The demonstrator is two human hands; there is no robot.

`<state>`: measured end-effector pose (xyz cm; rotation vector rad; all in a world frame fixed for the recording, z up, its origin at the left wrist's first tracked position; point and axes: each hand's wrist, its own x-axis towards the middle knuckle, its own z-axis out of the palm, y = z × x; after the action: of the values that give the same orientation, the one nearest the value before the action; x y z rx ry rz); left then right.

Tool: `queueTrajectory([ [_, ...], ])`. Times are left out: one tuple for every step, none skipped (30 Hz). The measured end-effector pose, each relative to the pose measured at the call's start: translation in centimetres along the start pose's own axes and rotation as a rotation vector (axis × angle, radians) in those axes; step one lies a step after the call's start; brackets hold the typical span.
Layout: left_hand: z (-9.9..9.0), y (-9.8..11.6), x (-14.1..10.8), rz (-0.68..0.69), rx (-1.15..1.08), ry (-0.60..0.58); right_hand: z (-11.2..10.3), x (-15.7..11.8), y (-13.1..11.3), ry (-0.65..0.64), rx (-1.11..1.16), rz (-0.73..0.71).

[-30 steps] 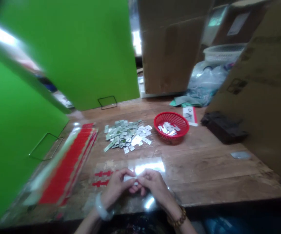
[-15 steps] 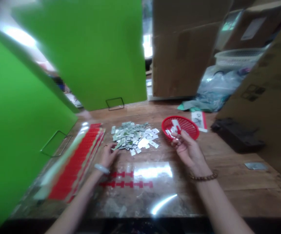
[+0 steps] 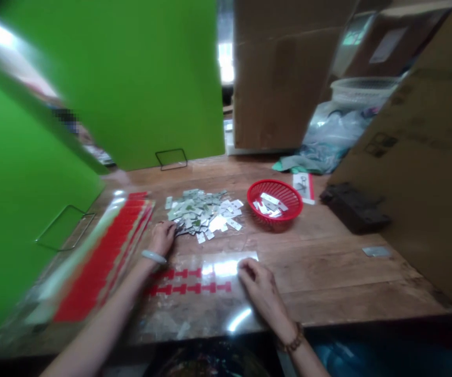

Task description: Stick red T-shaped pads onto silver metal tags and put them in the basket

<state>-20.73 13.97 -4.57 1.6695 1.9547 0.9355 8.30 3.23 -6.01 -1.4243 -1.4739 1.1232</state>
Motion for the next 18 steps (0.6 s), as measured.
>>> queueTrajectory([
  [-0.1,0.2,-0.1,-0.013,-0.029,0.017,0.3,-0.6,-0.2,-0.005,-0.083,-0.054],
  [-0.2,0.6,-0.4,-0.028,-0.063,0.032,0.5,-1.1,-0.4,-0.017,-0.148,-0.101],
  [-0.3,1.0,-0.8,-0.043,-0.103,0.041,0.8,-1.6,-0.7,-0.028,-0.202,-0.140],
  [-0.3,1.5,-1.3,-0.060,-0.151,0.042,1.1,-2.0,-1.0,-0.036,-0.249,-0.173],
  [-0.3,2.1,-2.1,-0.078,-0.207,0.031,1.4,-2.4,-1.2,-0.040,-0.292,-0.203],
  [-0.2,2.7,-2.9,-0.097,-0.270,0.003,1.6,-2.6,-1.3,-0.036,-0.332,-0.229],
  [0.0,3.4,-3.9,-0.118,-0.340,-0.037,1.9,-2.9,-1.3,-0.025,-0.369,-0.252],
  [0.3,4.1,-5.0,-0.142,-0.415,-0.091,2.1,-3.0,-1.3,-0.014,-0.401,-0.271],
  [0.6,4.8,-6.0,-0.170,-0.485,-0.146,2.3,-3.1,-1.1,-0.003,-0.427,-0.284],
  [1.0,5.4,-7.1,-0.200,-0.553,-0.197,2.5,-3.2,-0.9,0.008,-0.448,-0.293],
  [1.4,5.9,-8.1,-0.236,-0.614,-0.249,2.7,-3.3,-0.8,0.019,-0.464,-0.299],
  [1.9,6.3,-9.0,-0.276,-0.668,-0.298,2.8,-3.3,-0.6,0.027,-0.477,-0.302],
  [2.3,6.6,-9.8,-0.315,-0.718,-0.341,2.9,-3.3,-0.5,0.031,-0.486,-0.303],
  [2.8,6.8,-10.5,-0.353,-0.762,-0.373,2.9,-3.3,-0.5,0.034,-0.493,-0.300],
  [3.3,7.0,-11.1,-0.387,-0.799,-0.398,3.0,-3.3,-0.5,0.037,-0.497,-0.297],
  [3.7,7.0,-11.6,-0.418,-0.829,-0.415,3.1,-3.2,-0.5,0.040,-0.499,-0.294],
  [4.1,7.0,-12.1,-0.446,-0.852,-0.426,3.2,-3.2,-0.6,0.042,-0.498,-0.288],
  [4.4,6.9,-12.5,-0.469,-0.870,-0.433,3.3,-3.3,-0.7,0.045,-0.494,-0.278],
])
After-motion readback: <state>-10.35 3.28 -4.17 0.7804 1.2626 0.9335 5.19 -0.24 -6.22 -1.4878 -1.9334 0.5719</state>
